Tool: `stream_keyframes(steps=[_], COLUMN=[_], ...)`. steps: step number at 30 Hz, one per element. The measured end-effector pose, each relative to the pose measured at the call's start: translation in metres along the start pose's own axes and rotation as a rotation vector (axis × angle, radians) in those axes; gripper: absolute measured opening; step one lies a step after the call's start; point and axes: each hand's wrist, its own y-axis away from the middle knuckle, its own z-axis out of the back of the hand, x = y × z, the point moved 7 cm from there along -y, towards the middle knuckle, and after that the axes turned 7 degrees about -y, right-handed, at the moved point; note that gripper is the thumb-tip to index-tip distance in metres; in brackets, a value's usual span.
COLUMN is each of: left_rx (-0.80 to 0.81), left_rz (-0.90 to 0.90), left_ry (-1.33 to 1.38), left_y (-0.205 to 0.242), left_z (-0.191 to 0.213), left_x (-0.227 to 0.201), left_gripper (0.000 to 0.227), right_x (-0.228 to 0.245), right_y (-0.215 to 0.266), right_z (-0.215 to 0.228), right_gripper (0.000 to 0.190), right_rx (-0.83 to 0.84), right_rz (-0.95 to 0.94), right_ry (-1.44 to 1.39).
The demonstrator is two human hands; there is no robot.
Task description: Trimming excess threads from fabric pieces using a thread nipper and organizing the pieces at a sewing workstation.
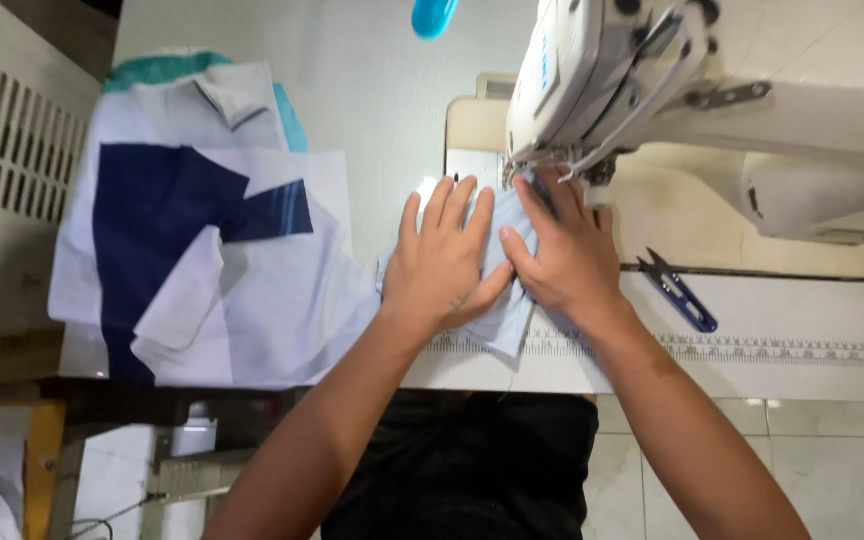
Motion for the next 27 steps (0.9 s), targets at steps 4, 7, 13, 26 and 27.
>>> stream_keyframes(steps=[4,7,13,26,27], left_rx=[-0.017,0.003,0.064,0.121,0.135], left_rz=[-0.009,-0.002,0.012,0.03,0.037], left_ry=[-0.026,-0.009,0.037,0.068,0.071], left_y=[-0.002,-0.003,-0.007,-0.008,-0.009], left_z=[0.001,0.003,0.009,0.017,0.017], left_x=[0.0,-0.001,-0.001,-0.004,-0.004], left_gripper=[0.088,0.088,0.089,0.086,0.087], right_x=[-0.001,-0.004,-0.013,-0.003,-0.004], right_y=[-0.002,-0.003,-0.003,-0.007,-0.008], right_z=[0.001,0.0,-0.01,0.006,0.004], right_gripper=[0.071,0.072,0.078,0.073,0.076], right_rx=[-0.01,0.01,0.069,0.048,0.093], right_rz=[-0.011,-0.042,-0.104,-0.054,-0.07], right_ry=[0.035,0.015,0.026,-0.017,-0.051])
